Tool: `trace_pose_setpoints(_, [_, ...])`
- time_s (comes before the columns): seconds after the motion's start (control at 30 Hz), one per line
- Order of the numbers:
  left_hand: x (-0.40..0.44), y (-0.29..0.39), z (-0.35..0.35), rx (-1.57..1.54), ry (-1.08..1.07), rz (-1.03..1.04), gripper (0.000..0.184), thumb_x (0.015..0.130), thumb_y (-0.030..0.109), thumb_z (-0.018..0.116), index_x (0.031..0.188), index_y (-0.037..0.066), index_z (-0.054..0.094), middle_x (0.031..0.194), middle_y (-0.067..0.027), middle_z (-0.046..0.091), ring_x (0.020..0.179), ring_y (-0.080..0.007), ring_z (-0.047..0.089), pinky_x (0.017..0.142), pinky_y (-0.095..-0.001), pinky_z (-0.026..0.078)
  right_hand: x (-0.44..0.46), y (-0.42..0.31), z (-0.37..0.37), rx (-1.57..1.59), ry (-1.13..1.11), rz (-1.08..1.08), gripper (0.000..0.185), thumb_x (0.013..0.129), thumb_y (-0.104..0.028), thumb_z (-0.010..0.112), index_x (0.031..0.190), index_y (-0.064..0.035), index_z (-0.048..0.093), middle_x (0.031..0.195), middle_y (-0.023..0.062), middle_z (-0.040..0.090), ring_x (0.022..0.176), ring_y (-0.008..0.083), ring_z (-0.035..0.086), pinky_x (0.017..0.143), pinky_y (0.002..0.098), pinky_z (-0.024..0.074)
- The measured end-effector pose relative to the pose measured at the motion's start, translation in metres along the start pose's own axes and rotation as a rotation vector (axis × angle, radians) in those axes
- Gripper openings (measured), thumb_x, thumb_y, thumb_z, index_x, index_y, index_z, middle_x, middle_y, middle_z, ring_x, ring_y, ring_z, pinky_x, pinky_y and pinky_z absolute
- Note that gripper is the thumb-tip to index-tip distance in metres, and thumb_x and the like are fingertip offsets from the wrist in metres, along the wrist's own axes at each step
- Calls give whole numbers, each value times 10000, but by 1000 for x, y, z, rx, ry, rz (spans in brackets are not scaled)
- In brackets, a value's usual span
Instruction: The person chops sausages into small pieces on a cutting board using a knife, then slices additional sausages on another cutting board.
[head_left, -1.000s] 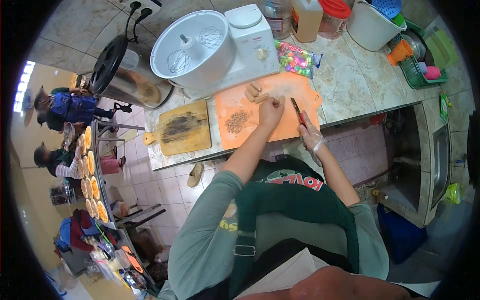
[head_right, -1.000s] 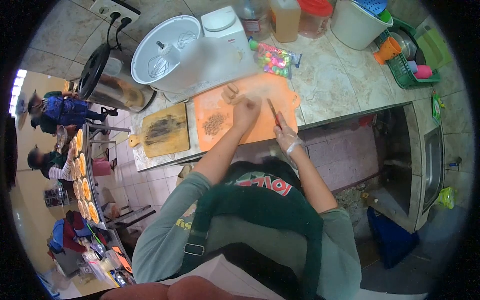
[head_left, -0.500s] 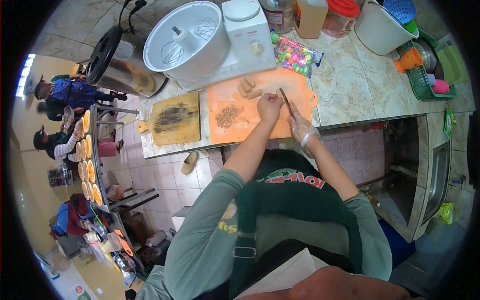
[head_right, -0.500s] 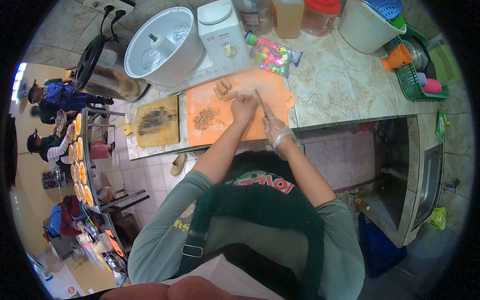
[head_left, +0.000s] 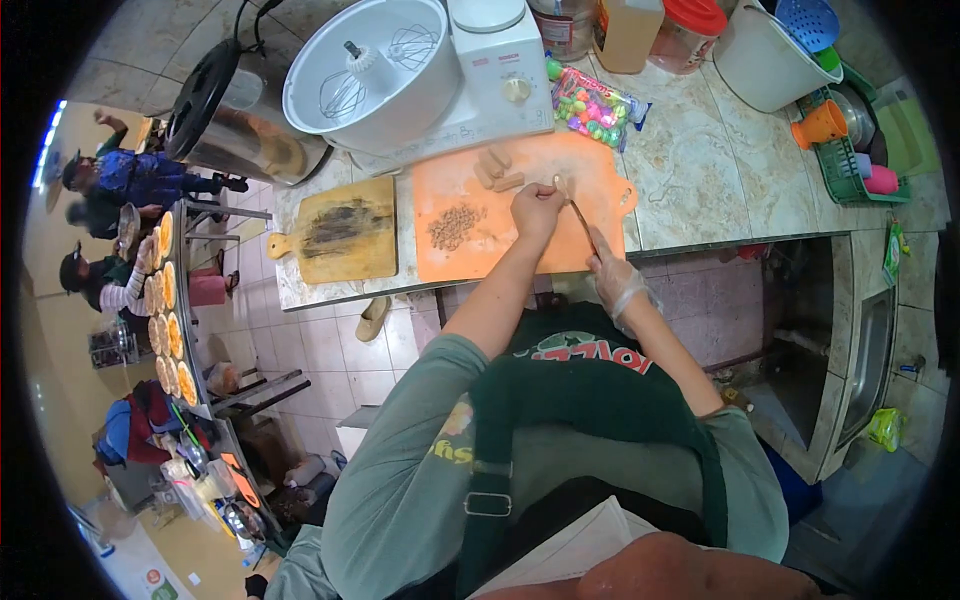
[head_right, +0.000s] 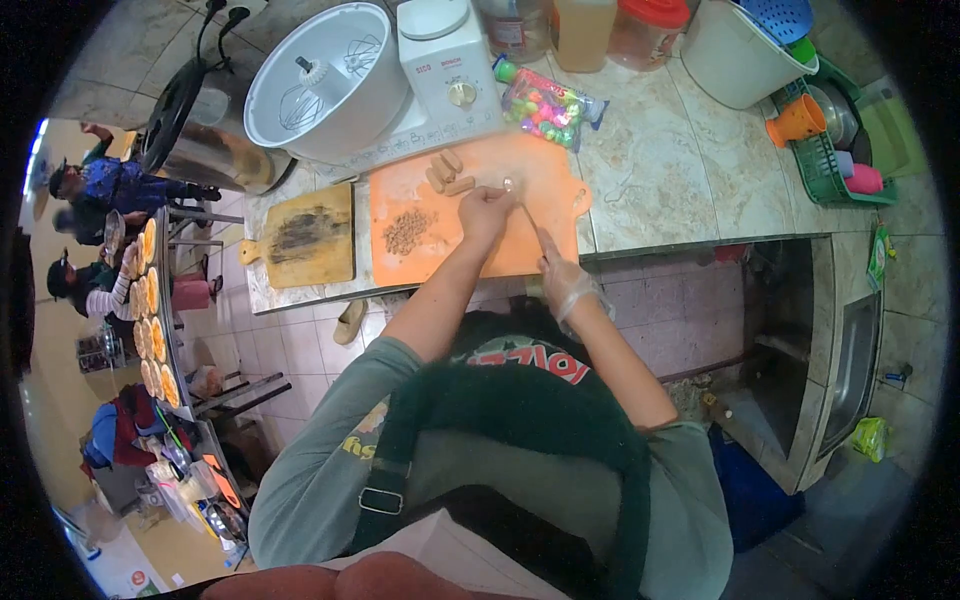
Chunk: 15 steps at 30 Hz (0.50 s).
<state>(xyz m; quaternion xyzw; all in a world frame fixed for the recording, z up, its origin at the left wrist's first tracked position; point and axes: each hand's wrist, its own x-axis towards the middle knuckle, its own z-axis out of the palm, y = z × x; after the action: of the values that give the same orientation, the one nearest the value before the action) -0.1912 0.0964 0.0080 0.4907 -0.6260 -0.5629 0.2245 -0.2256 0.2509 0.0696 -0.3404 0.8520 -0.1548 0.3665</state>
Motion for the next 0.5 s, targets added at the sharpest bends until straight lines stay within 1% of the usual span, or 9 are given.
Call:
trace_pose_setpoints(0.1, [5,-4,1,1,-13,-4,160,637,125,661,703,-7,600,635,-89,614,571,-140,583,539,-250,457,-4,1,-1,-39,33,-10,474,890,-243,324,1333,-212,161,803,282,560,774,431,545,683,495,406])
trace_pose_setpoints(0.17, [5,-2,0,69,-17,-21,161,634,141,661,690,2,601,605,-86,610,547,-144,582,534,-255,455,-1,-1,1,-16,131,-36,476,893,-244,312,1339,-204,151,791,280,561,761,432,544,679,498,405])
trace_pose_setpoints(0.3, [5,-1,0,44,-20,-20,161,636,152,658,683,8,603,590,-84,607,537,-147,582,535,-259,456,16,-13,-2,3,151,-64,470,895,-242,307,1338,-194,156,790,282,560,756,431,543,677,500,405])
trace_pose_setpoints(0.37, [5,0,-2,81,-26,-8,158,641,157,652,678,11,604,592,-87,609,533,-146,584,537,-263,458,21,-19,-5,14,129,-86,486,883,-237,332,1338,-158,182,781,295,554,731,439,540,661,488,404])
trace_pose_setpoints(0.5, [2,3,-4,61,-29,16,186,646,170,654,634,-5,590,585,-75,594,546,-129,559,532,-267,445,33,-19,0,-31,130,-100,471,889,-224,320,1332,-177,166,772,276,563,736,427,547,663,498,406])
